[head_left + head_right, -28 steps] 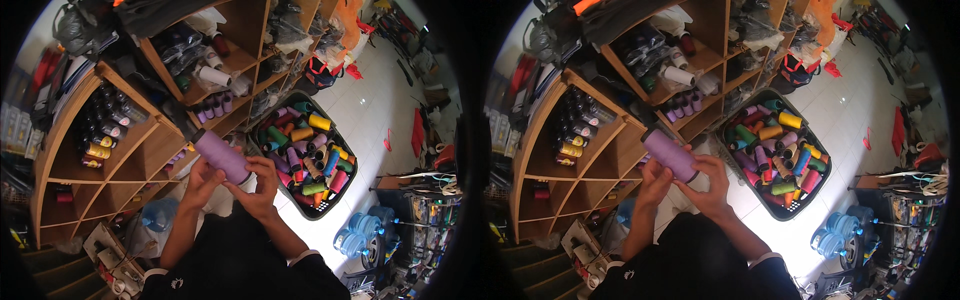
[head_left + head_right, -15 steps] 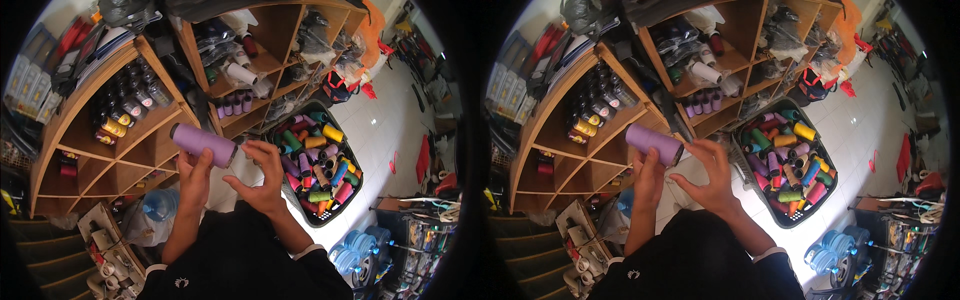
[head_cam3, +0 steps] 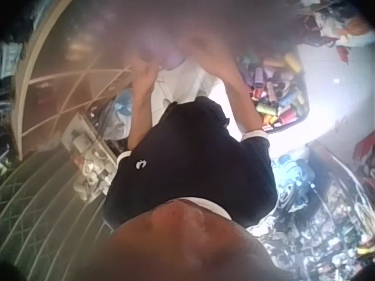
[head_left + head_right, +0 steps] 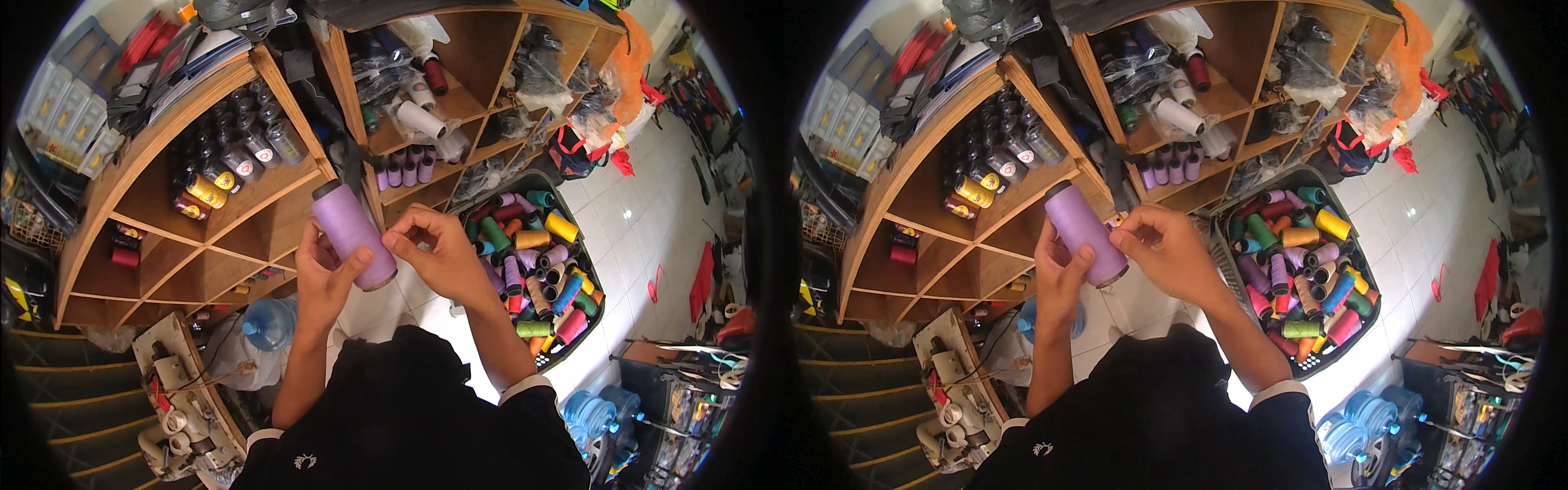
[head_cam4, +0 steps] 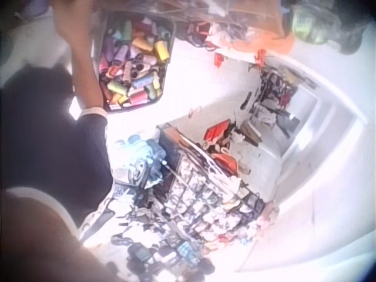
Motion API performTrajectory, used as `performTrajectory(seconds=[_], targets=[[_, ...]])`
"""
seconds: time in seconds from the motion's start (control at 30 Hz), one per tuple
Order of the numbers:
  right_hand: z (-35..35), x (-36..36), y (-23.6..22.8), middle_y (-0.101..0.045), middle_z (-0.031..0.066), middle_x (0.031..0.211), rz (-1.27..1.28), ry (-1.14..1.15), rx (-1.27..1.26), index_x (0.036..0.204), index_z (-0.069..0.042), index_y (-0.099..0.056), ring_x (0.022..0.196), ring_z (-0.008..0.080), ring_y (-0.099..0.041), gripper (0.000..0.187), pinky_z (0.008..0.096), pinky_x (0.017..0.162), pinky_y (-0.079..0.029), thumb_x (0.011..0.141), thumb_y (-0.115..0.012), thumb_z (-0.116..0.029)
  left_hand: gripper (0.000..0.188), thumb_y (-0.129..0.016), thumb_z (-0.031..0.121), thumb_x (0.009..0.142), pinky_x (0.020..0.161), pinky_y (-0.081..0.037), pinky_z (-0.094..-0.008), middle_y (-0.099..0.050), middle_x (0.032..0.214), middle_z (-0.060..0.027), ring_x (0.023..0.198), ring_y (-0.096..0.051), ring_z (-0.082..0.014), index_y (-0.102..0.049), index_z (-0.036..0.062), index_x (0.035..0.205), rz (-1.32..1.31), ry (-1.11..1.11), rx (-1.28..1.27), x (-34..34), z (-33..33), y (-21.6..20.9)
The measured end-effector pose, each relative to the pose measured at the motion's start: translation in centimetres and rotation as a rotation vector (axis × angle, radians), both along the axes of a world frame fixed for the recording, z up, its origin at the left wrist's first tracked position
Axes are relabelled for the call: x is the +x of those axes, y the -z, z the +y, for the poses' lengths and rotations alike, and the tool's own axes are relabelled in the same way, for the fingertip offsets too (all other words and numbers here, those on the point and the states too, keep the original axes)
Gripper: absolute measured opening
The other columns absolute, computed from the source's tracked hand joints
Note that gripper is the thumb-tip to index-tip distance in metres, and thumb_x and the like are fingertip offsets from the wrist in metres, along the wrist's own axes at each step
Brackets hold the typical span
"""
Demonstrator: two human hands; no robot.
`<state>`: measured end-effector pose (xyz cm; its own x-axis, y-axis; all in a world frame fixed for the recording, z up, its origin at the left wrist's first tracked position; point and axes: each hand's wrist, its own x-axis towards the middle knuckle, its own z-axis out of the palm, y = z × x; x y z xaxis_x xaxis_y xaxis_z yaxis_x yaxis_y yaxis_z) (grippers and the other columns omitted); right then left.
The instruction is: The person picks up thread spools from a basket, rotates them in hand, and places them on a wooden shelf. The person handles spools of various colors one at a time and arranges them on the shelf.
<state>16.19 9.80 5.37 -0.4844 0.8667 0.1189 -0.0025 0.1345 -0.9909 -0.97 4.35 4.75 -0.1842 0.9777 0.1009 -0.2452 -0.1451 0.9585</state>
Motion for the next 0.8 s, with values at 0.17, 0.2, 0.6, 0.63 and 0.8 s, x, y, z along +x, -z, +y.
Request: performTrajectory(seconds=[0.17,0.2,0.6,0.63,0.8], targets=[[-0.6,0.0,-0.4,-0.054,-0.0009,0.085,0.225,-0.044,-0.145,0.092,-0.003,-0.057,0.082,0.0054,-0.051,0.011,0.0222,0.074,-0.042,0.094,-0.061,-0.012,0.051,-0.08,0.019,0.079,0.085,-0.048,-0.0285,-0.061,0.103,-0.0086,0.093,-0.06,-0.0138,-0.048,0.002,0.114,0.027,-0.001,-0.033,-0.2,-0.3,-0.6],[-0.6,0.1,-0.4,-0.053,-0.0008,0.085,0.28,-0.057,-0.185,0.093,-0.003,-0.057,0.082,0.0055,-0.052,0.01,0.0224,0.074,-0.042,0.094,-0.061,-0.012,0.05,-0.08,0.019,0.079,0.085,-0.048,-0.0287,-0.061,0.103,-0.0082,0.094,-0.06,-0.0139,-0.048,0.0025,0.113,0.009,0.0,-0.018,-0.2,-0.4,-0.6],[-1.0,-1.6,0.3,-0.052,0.003,0.09,0.15,-0.053,0.014,0.09,-0.002,-0.057,0.086,0.01,-0.053,0.009,0.0254,0.079,-0.045,0.093,-0.062,-0.009,0.052,-0.082,0.013,0.076,0.09,-0.044,-0.0296,-0.06,0.106,-0.0066,0.099,-0.058,-0.0137,-0.049,0.0025,0.115,0.08,0.013,0.054,-1.6,-0.4,-0.3],[-0.9,-1.5,0.3,-0.052,0.0027,0.09,0.147,-0.088,0.012,0.091,-0.002,-0.056,0.086,0.0098,-0.053,0.01,0.0255,0.08,-0.045,0.094,-0.061,-0.01,0.05,-0.081,0.013,0.076,0.089,-0.044,-0.0293,-0.06,0.106,-0.0065,0.098,-0.058,-0.0136,-0.05,0.0025,0.114,0.068,0.019,0.038,-1.8,-0.5,-0.4],[-0.9,-0.9,-0.9,-0.052,0.0027,0.089,0.207,-0.167,-0.136,0.093,-0.002,-0.054,0.084,0.0108,-0.052,0.007,0.0263,0.077,-0.044,0.095,-0.058,-0.008,0.041,-0.072,0.015,0.084,0.089,-0.044,-0.0273,-0.062,0.107,-0.0054,0.098,-0.058,-0.0123,-0.053,0.0003,0.117,-0.002,0.09,-0.055,-2.5,-0.8,-0.3]])
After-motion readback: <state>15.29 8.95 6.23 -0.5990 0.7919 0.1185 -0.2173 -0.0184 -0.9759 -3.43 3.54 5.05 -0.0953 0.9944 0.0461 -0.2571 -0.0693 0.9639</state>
